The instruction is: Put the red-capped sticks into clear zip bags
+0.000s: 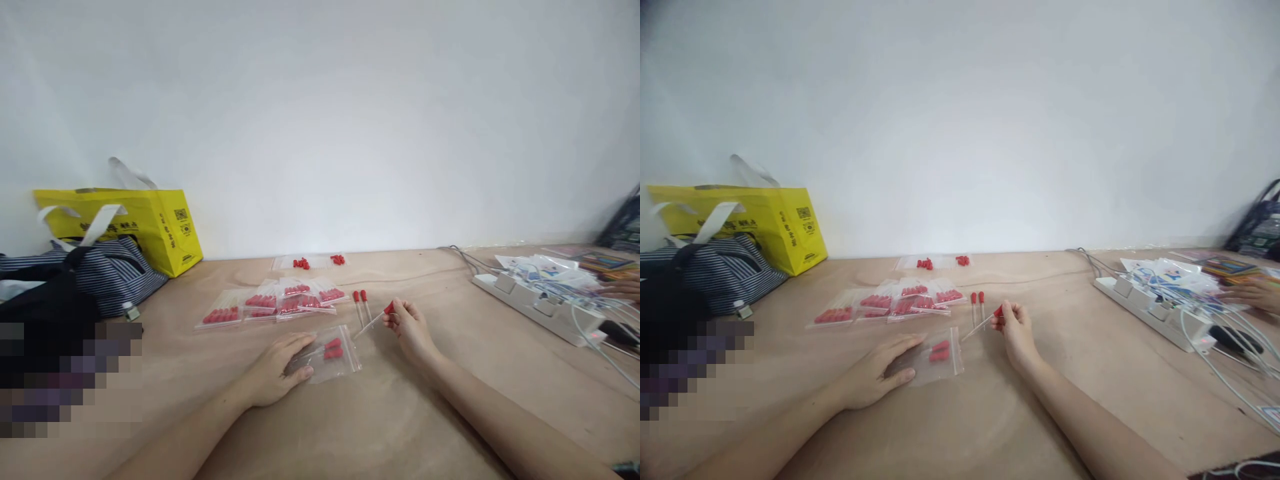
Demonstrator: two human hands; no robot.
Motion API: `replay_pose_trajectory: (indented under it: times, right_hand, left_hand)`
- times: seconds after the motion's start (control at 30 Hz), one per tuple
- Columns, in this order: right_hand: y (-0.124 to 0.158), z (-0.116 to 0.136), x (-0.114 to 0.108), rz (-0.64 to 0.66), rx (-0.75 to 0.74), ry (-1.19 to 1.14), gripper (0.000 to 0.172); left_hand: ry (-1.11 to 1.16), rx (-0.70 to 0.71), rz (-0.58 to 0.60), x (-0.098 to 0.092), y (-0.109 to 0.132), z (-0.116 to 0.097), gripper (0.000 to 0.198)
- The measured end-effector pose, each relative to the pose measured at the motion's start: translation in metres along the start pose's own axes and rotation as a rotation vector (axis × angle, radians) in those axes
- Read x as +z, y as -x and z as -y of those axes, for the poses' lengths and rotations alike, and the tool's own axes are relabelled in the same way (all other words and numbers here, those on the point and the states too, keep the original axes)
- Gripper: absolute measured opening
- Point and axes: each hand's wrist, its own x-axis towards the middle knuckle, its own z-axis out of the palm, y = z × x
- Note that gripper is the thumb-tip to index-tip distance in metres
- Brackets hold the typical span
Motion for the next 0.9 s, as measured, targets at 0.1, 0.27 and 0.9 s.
replay_pose_trajectory:
  times: [0.1, 0.27, 0.9]
  right_hand:
    - [0.003, -0.001, 0.002, 0.016, 0.017, -0.008, 0.035]
    - [0.015, -0.007, 0.011, 0.080, 0.082, -0.049, 0.037]
    - [0.026, -0.022, 0.030, 0.666, -0.060, 0.471, 0.012]
  left_hand:
    - [0.008, -0.005, -0.001, 0.000, 0.000, 0.000, 0.047]
    - [0.010, -0.006, -0.012, 0.001, 0.000, 0.002, 0.047]
    - [0.011, 0.037, -0.020, 0.000, -0.002, 0.001, 0.047]
